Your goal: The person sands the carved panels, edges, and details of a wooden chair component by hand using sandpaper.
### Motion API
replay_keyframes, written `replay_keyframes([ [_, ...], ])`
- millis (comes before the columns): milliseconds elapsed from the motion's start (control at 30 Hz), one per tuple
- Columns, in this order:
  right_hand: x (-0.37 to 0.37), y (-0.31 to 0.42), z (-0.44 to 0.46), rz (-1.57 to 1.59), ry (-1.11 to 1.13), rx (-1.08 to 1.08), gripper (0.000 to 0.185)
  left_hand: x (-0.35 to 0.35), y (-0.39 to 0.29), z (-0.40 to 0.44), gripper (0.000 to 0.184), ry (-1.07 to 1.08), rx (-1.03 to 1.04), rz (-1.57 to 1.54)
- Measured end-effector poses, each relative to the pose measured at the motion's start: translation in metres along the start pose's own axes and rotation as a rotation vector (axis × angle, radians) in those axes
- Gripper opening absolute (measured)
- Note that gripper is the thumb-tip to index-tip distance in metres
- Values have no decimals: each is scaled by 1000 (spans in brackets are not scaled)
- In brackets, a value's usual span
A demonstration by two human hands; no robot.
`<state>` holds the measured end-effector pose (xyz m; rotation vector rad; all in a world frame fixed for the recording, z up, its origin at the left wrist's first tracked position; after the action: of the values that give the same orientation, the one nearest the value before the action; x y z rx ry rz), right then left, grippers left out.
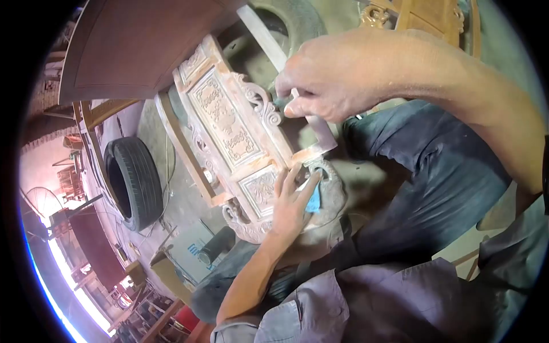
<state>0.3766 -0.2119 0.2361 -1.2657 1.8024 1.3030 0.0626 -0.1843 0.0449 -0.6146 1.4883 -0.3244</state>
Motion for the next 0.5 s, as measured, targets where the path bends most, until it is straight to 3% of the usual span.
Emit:
replay_keyframes([
  [67,1,-6,0,-44,1,-11,34,-13,-6,-15,66,56,-12,45],
  [100,0,-10,0,-62,-26,-18,34,-18,-13,-14,81,1,-23,11],
  [200,-3,-7,1,-52,-13,21,34,-19,-27,28,81,-64,35,-102],
  [267,-1,-9,3,-99,-19,-5,35,-6,-15,39,82,28,23,-29],
  [500,3,-24,-4,26,-65,50,35,-2,-5,57,76,29,163,-35],
])
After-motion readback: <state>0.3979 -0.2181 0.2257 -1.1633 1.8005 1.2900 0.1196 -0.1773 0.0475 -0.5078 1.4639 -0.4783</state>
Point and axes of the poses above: each hand's wrist, its own z-axis towards the middle knuckle, its own x-axis out of the palm, y = z × x, the point moved 1 cm from there along z, towards the middle knuckle, and after that the axes turned 6 degrees about -z, right-handed, at the moved point
